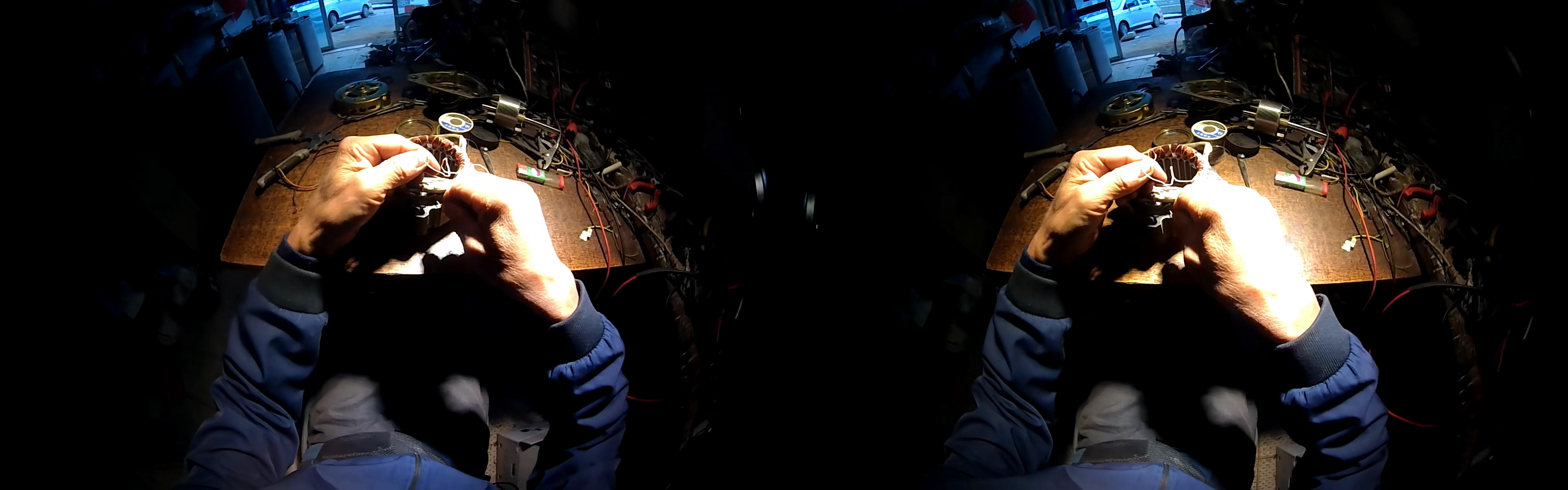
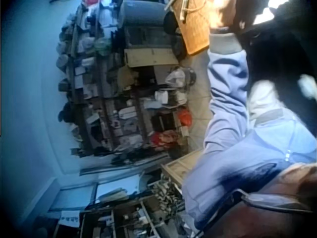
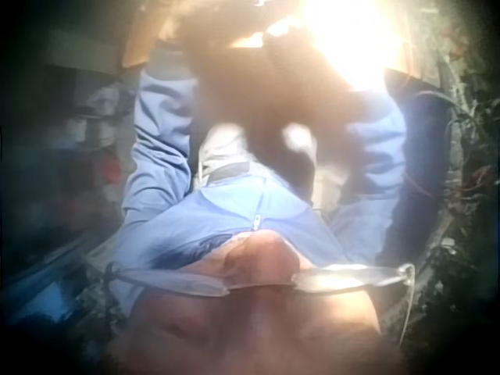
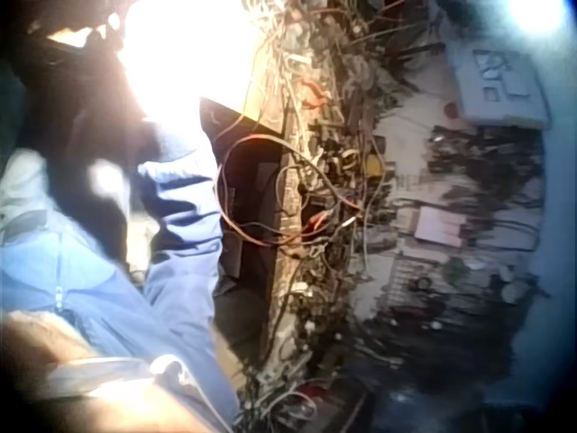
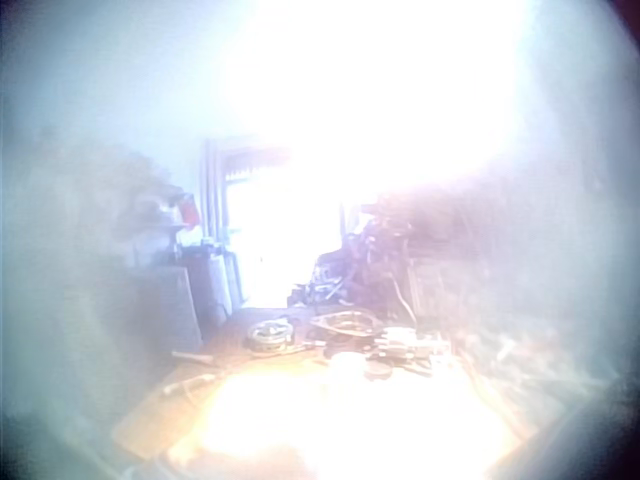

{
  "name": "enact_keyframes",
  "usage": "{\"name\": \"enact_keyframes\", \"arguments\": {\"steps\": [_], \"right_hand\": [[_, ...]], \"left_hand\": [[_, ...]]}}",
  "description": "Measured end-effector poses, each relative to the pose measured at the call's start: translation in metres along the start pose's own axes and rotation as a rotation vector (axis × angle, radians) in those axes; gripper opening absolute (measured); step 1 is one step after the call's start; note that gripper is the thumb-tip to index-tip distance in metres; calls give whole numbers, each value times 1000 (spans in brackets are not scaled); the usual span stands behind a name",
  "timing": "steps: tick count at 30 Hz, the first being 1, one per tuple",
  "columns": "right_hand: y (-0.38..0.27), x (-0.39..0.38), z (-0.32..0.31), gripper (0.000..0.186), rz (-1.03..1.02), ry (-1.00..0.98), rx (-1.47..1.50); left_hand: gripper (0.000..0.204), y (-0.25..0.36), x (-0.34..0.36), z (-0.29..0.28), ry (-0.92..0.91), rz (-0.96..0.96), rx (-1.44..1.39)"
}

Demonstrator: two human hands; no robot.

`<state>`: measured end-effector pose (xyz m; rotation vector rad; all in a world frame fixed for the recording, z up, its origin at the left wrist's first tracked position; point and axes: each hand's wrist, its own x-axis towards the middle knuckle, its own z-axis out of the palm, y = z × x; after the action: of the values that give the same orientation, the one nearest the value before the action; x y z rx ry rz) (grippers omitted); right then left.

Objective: The person is repairing a motor stator by hand. They are seen tying knots in the white insulation wire and securing the copper windings to the stator core. The work is performed on a cluttered workbench in a workshop environment.

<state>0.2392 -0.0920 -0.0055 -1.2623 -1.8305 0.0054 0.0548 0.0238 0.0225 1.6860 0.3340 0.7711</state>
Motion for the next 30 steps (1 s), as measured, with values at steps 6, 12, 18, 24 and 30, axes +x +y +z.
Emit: {"name": "enact_keyframes", "arguments": {"steps": [6, 12, 18, 24, 30], "right_hand": [[-5, 11, -1, 15, -72, -83, -123], [-9, 20, -14, 33, -12, -211, -272], [-6, 18, -3, 10, -30, -91, -304], [-5, 9, 5, 7, -14, 20, -318], [-9, 5, 15, 5, 11, 108, -278]], "left_hand": [[22, 0, -3, -1, 1, 7, -56], [20, 0, 1, 0, -37, 7, -99], [17, -9, 2, -4, -14, -27, -120], [17, -8, 1, -3, -31, -14, -134], [17, -8, 0, -4, -29, -13, -163]]}}
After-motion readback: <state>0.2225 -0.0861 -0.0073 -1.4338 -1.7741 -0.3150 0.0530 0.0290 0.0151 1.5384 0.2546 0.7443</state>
